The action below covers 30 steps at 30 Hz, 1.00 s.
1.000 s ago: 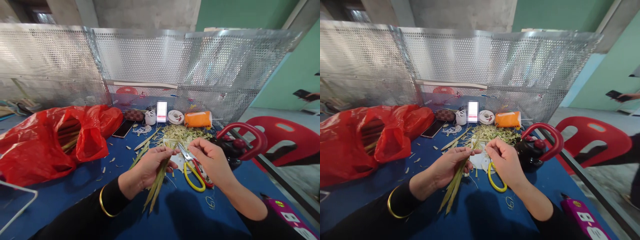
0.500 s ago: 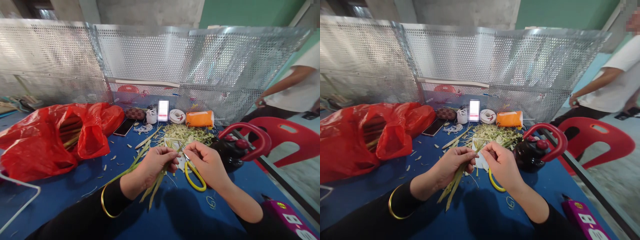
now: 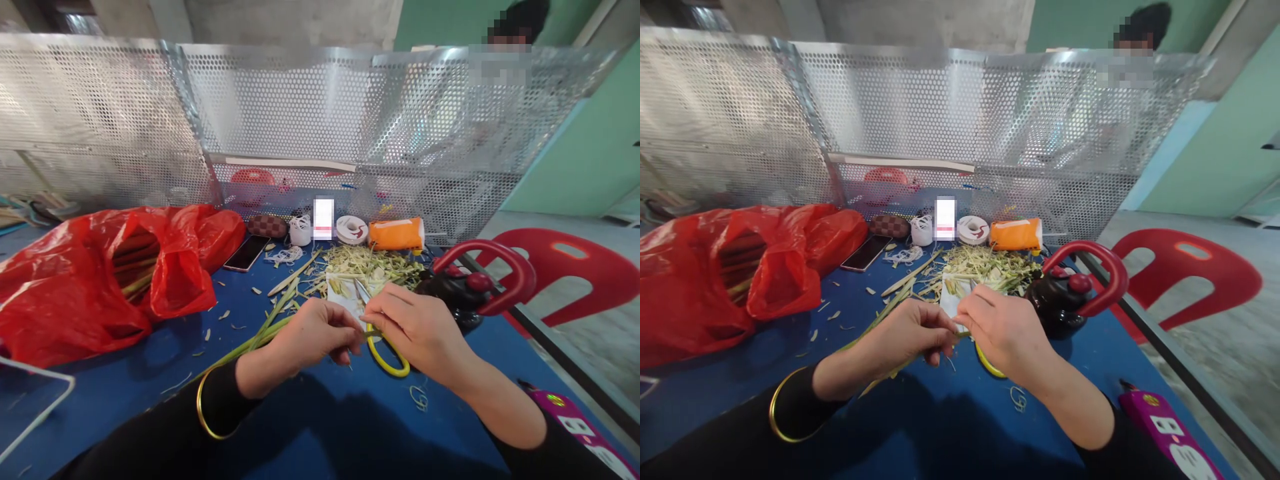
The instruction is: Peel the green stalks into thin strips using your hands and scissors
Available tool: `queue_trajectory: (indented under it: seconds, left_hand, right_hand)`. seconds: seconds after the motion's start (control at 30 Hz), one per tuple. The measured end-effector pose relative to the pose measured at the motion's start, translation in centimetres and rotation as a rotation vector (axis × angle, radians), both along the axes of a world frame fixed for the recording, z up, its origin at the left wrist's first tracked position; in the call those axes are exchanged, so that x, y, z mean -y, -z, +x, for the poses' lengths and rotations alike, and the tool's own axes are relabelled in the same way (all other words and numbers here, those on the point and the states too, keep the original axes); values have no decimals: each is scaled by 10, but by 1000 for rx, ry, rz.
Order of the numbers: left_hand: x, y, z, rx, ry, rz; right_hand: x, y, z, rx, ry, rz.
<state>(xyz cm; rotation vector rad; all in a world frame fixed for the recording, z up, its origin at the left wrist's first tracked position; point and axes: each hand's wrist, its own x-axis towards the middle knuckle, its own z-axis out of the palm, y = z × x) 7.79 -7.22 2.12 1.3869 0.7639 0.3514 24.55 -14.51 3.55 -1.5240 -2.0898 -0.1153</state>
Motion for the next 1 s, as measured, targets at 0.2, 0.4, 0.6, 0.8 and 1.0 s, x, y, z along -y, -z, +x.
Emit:
queue_trajectory:
  seconds: [0.2,0.4,0.6,0.8,1.0]
  left_hand:
    - [3,-2,-2,46,142,-23]
    - [6,-6,-3,219,158,-89]
    - [-2,-8,-1,373,-210,-4]
    - [-11,-5,-1,309,-370,104]
    - [-13,1,-1,163,-329,230]
  right_hand:
    - [-3,-6,7,-359,-65,-272]
    - [-14,9,12,-999,-79,-733]
    - [-17,21,-9,-990,-26,-512]
    - [-5,15,-10,-512,65,-211]
    - [2,15,-17,-58,34,53]
